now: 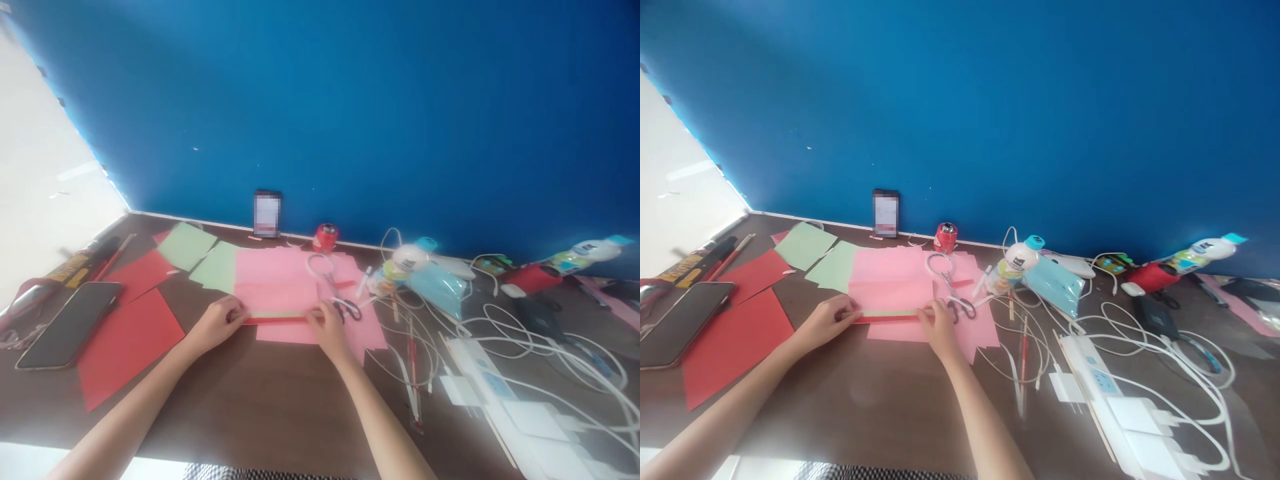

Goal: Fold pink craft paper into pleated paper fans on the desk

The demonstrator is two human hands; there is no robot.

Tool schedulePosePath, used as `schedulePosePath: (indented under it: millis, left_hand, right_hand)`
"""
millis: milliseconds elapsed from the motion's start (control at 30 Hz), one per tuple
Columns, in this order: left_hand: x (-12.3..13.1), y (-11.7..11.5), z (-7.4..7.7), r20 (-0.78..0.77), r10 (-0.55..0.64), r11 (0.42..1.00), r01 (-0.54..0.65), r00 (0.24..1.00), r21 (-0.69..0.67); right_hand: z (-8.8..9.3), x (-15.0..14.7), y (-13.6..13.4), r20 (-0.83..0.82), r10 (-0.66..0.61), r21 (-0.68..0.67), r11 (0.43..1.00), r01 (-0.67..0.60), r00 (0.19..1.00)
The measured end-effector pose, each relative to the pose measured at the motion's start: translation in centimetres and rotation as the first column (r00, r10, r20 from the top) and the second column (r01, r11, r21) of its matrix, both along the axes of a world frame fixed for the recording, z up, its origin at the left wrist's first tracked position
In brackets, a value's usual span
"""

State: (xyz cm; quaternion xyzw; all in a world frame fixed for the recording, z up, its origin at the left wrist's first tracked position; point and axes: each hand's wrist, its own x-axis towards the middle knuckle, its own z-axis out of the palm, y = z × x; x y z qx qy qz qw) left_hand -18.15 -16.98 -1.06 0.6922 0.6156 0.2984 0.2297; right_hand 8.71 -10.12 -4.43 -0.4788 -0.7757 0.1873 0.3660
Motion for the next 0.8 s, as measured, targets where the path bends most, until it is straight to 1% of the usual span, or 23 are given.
schedulePosePath:
  millis: [167,233,300,367,433,533,600,700,800]
  left_hand:
    - [0.0,0.3,-0.4,-0.012,0.029,1.0,-0.029,1.0,0.008]
    - [0.0,0.5,-0.7,-0.021,0.041,0.999,-0.04,0.999,0.012]
    - [0.1,0.6,-1.0,-0.03,0.045,0.999,-0.045,0.999,0.021]
    - [0.1,0.7,-1.1,-0.038,0.046,0.999,-0.045,0.998,0.031]
    - [0.1,0.6,-1.2,-0.043,0.041,0.999,-0.04,0.998,0.028]
    - [0.0,0.5,-1.1,-0.039,0.03,0.999,-0.029,0.999,0.019]
    - [-0.1,0.5,-1.1,-0.034,0.011,1.0,-0.011,0.999,0.016]
    - [-0.2,0.4,-1.0,-0.02,-0.016,1.0,0.016,1.0,0.013]
    - [-0.2,0.5,-0.8,0.026,-0.016,1.0,0.017,1.0,-0.01]
  right_hand:
    - [-0.4,0.2,0.0,-0.027,-0.02,0.008,1.0,0.02,0.999]
    - [-0.3,0.2,0.0,-0.013,-0.037,0.045,0.998,0.037,0.999]
    - [0.0,0.1,-0.1,0.039,-0.041,0.121,0.992,0.036,0.998]
    - [0.5,0.0,-0.4,0.116,-0.016,0.213,0.977,-0.009,0.993]
    - [1.0,-0.1,-0.8,0.189,0.052,0.28,0.954,-0.105,0.98]
    - [1.4,-0.4,-1.3,0.272,0.204,0.29,0.914,-0.283,0.94]
    - [1.6,-0.5,-1.5,0.321,0.263,0.274,0.894,-0.355,0.91]
    - [1.6,-0.6,-1.6,0.37,0.273,0.264,0.885,-0.383,0.888]
    - [1.3,-0.5,-1.5,0.378,0.284,0.233,0.892,-0.387,0.881]
